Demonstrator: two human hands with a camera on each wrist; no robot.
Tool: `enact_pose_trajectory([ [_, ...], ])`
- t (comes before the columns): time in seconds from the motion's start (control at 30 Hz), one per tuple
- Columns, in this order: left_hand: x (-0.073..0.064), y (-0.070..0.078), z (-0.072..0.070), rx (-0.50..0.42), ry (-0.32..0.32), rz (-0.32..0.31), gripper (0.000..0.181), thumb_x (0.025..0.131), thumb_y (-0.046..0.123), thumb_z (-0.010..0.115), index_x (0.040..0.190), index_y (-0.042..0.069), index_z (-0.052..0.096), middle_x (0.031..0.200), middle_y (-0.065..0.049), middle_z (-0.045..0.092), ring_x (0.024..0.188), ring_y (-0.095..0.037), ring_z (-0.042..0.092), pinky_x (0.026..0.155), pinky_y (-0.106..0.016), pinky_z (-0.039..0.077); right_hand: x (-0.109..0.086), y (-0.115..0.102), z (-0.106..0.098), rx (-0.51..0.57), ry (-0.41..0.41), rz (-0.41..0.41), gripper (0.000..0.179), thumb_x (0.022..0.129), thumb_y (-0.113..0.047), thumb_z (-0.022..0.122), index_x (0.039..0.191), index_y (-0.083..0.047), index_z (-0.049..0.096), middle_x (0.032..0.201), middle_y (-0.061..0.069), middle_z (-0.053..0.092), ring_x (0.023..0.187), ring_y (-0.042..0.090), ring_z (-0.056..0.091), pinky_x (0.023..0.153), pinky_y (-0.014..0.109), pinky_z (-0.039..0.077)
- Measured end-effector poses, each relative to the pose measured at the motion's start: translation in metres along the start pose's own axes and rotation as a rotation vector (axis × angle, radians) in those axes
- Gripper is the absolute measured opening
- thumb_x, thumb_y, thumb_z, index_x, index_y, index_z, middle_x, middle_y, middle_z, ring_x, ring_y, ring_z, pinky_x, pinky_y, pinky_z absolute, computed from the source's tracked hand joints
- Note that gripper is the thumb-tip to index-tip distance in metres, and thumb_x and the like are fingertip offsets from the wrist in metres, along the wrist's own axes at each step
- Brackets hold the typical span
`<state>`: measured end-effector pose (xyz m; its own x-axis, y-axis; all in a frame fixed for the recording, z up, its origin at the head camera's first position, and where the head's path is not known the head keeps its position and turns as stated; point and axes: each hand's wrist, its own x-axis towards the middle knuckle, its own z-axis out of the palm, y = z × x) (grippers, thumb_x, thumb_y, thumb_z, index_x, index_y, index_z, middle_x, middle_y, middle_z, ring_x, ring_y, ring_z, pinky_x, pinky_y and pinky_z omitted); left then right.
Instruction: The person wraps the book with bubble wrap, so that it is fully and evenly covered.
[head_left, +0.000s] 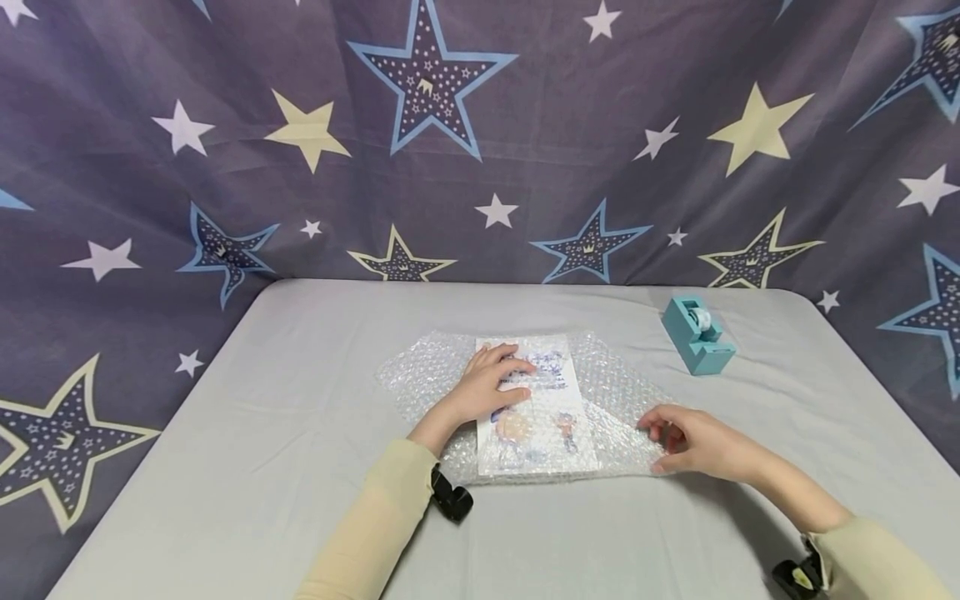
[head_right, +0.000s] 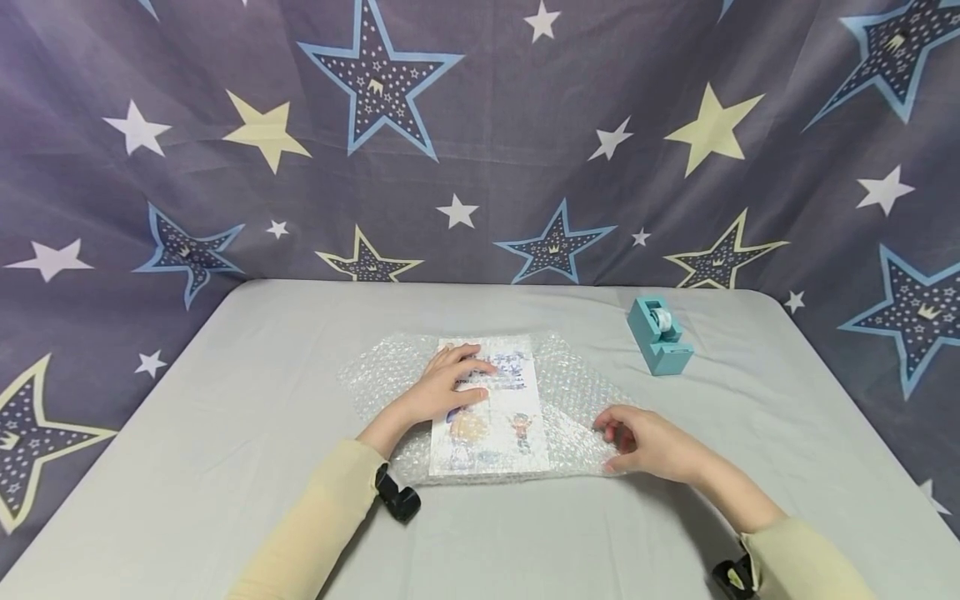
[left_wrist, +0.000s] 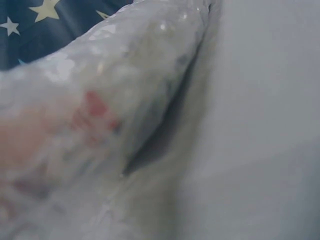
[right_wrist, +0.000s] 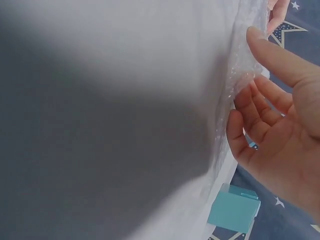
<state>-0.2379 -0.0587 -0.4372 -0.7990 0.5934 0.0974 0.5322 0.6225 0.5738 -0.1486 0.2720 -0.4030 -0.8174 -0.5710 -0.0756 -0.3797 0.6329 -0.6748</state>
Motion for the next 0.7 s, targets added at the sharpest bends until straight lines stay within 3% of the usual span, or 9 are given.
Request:
enact_pose_trajectory([
  [0.3,-0.003,0.001,0.001,-0.018,-0.004,-0.011,0.035,0.088,0.036,0.057,0.122,0.024,0.055,0.147,-0.008,0.028,0.138,-0.024,0.018,0.113,-0.044,0.002,-0.004,0.002,0.000,0.062,0.013,-0.015,0.046,0.072,-0.025,0.075,0.109,-0.006,0.056,0.089,0.001,0.053,0.074,0.009,0.051,0.065,0.020,0.048],
  [0.53,-0.002,0.001,0.002,-0.034,-0.001,-0.010,0.036,0.088,0.036,0.057,0.122,0.024,0.055,0.147,-0.008,0.028,0.138,-0.024,0.017,0.113,-0.044,0.001,-0.013,0.006,-0.002,-0.148,0.222,-0.016,0.053,0.065,-0.031,0.080,0.107,-0.007,0.059,0.102,0.003,0.059,0.093,0.012,0.054,0.080,0.025,0.045],
  [0.7,-0.001,0.001,0.000,-0.027,0.001,-0.016,0.036,0.088,0.036,0.057,0.122,0.024,0.055,0.147,-0.007,0.027,0.138,-0.024,0.016,0.113,-0.044,0.000,-0.018,0.006,-0.010,-0.209,0.223,0.081,0.069,0.062,-0.036,0.080,0.115,0.001,0.054,0.114,0.016,0.052,0.107,0.034,0.048,0.090,0.043,0.041],
])
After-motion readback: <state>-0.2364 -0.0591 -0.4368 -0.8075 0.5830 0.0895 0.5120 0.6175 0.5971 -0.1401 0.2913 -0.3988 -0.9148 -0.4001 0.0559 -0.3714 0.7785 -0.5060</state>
